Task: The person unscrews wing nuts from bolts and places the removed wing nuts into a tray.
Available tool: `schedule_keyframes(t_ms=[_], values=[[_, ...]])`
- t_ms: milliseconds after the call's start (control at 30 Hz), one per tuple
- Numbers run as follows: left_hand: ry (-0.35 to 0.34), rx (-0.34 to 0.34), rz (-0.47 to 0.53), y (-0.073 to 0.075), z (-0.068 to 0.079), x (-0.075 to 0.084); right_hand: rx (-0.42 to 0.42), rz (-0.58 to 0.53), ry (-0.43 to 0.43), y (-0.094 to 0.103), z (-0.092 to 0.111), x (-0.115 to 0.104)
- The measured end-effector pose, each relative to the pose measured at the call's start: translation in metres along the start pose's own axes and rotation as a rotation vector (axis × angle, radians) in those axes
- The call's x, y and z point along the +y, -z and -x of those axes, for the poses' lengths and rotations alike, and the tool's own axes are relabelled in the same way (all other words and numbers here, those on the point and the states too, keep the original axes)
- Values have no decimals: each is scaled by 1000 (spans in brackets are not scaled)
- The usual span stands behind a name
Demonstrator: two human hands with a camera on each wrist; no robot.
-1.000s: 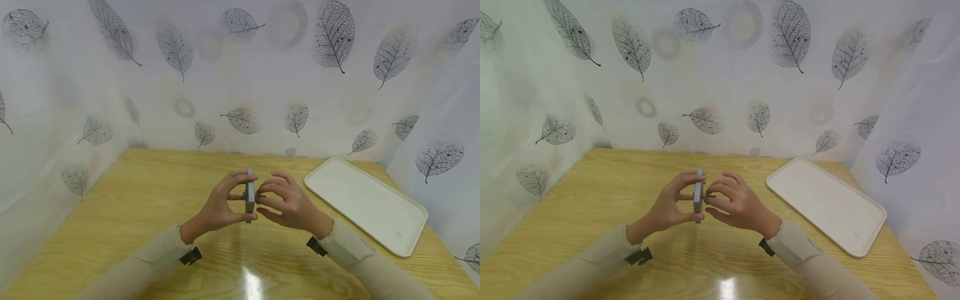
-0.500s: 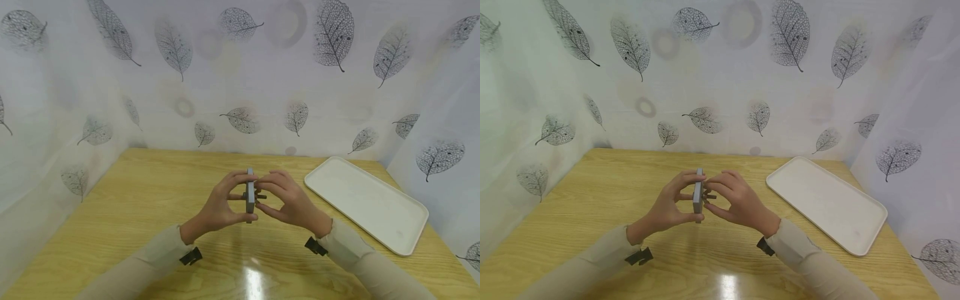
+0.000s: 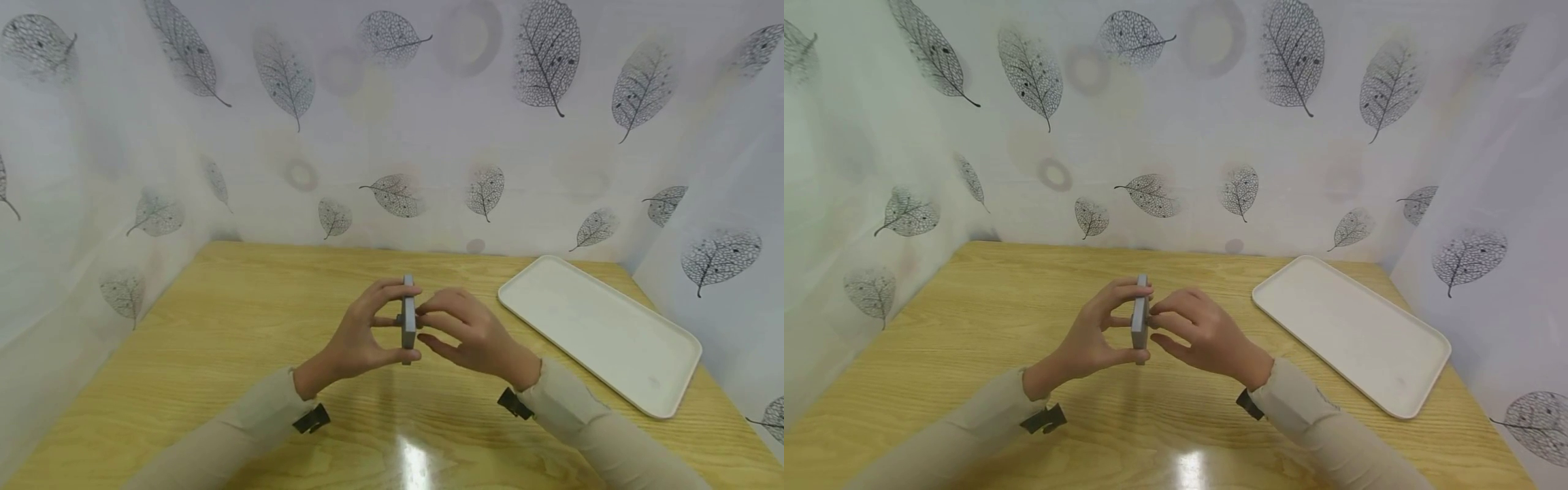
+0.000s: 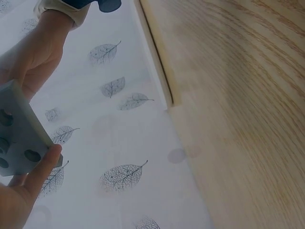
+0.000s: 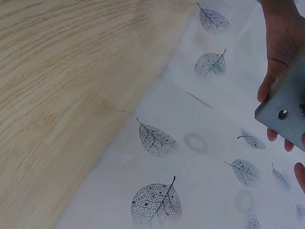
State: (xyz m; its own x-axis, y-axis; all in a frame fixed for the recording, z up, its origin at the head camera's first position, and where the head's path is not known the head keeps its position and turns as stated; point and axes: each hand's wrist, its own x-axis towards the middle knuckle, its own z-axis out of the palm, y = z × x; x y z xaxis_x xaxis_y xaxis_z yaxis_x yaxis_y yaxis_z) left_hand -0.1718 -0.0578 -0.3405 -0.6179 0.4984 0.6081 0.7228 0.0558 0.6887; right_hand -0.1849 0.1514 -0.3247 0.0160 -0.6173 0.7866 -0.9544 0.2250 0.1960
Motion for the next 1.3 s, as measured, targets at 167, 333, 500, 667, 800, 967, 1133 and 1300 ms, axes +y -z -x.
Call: schedule_keyframes(t_ms=[167,333,500,667,800,967,1133,1300], values=[[5,-1,2,-1,0,0,2,64,56,0,1,-1],[19,-1,-4,-2,0,1,18,84,106,0,3,-1],[24,2,-20,-3,1,0,18,103,128,2,3,-3],[21,6,-25,-4,1,1,26,81,80,5,3,-4],[19,6,-21,-5,1,3,-12,74,-2,7,3,-4],[23,3,-14,-5,1,4,-92,95,-75,8,4,-4],[21,-4,-11,-5,1,5,-111,145,-60,8,6,-3],[14,-5,-2,-6,1,4,-50,236,46,5,8,-1]])
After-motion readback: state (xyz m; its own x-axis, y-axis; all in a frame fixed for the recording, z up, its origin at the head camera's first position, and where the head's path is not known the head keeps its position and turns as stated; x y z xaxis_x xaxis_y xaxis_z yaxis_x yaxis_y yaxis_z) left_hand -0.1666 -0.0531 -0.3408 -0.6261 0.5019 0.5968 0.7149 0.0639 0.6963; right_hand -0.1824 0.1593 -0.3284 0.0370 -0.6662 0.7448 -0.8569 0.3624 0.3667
